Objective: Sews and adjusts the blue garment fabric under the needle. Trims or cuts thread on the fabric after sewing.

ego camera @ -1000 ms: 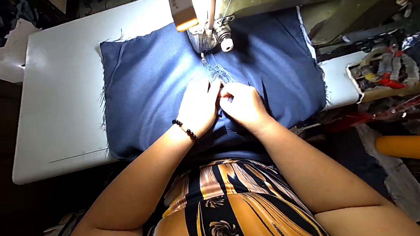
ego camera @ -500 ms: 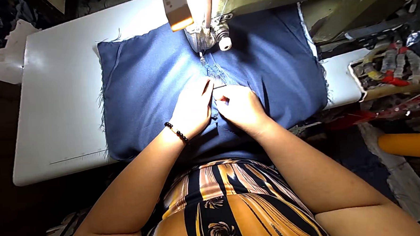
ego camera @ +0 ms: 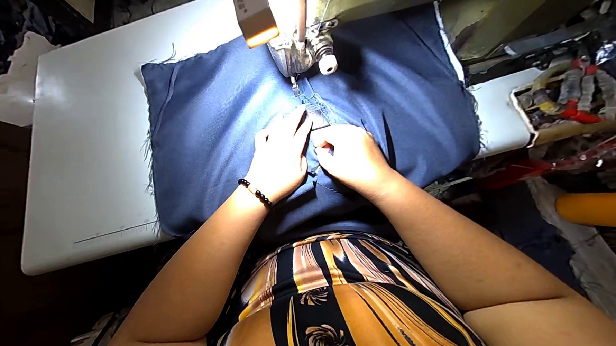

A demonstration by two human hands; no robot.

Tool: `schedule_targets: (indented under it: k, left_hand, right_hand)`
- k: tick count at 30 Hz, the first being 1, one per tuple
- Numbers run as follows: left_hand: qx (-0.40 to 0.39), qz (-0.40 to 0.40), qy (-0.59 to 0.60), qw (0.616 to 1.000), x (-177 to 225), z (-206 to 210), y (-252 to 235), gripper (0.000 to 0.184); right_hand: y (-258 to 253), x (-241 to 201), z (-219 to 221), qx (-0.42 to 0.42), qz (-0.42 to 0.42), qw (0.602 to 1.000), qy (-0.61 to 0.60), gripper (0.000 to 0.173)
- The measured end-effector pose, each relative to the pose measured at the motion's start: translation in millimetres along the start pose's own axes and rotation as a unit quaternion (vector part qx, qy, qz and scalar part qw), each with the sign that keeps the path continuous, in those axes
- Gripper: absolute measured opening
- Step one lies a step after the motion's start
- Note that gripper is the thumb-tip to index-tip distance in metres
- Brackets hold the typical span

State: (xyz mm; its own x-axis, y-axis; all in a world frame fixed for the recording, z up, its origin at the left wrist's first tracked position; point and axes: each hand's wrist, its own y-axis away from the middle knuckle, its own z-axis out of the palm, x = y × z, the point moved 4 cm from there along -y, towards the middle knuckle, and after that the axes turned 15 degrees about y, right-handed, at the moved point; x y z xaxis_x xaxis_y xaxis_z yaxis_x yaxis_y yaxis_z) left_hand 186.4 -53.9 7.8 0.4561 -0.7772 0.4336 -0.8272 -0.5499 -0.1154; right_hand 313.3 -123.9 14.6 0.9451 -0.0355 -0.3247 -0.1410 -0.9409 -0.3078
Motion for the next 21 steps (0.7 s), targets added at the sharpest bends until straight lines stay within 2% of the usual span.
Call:
schedule_targets:
  k: [8,17,21]
  left_hand:
    - [-0.055,-0.014,-0.044,0.997,1.6,-4.5,-4.9,0.064]
    - [0.018,0.013,-0.038,0.999,-2.6,0.4,3.2,0.060]
    - [-0.002,0.039,-0.100,0.994,5.2,-3.4,1.3,0.053]
  right_hand:
    - [-0.5,0.8,1.2,0.000,-0.012,1.000,-0.003,0.012]
    - [0.1,0.1,0.7,-0.001,-0.013,1.000,-0.002,0.014]
    - [-0.5,0.8,0.7,-0.008,-0.013,1.000,0.004,0.013]
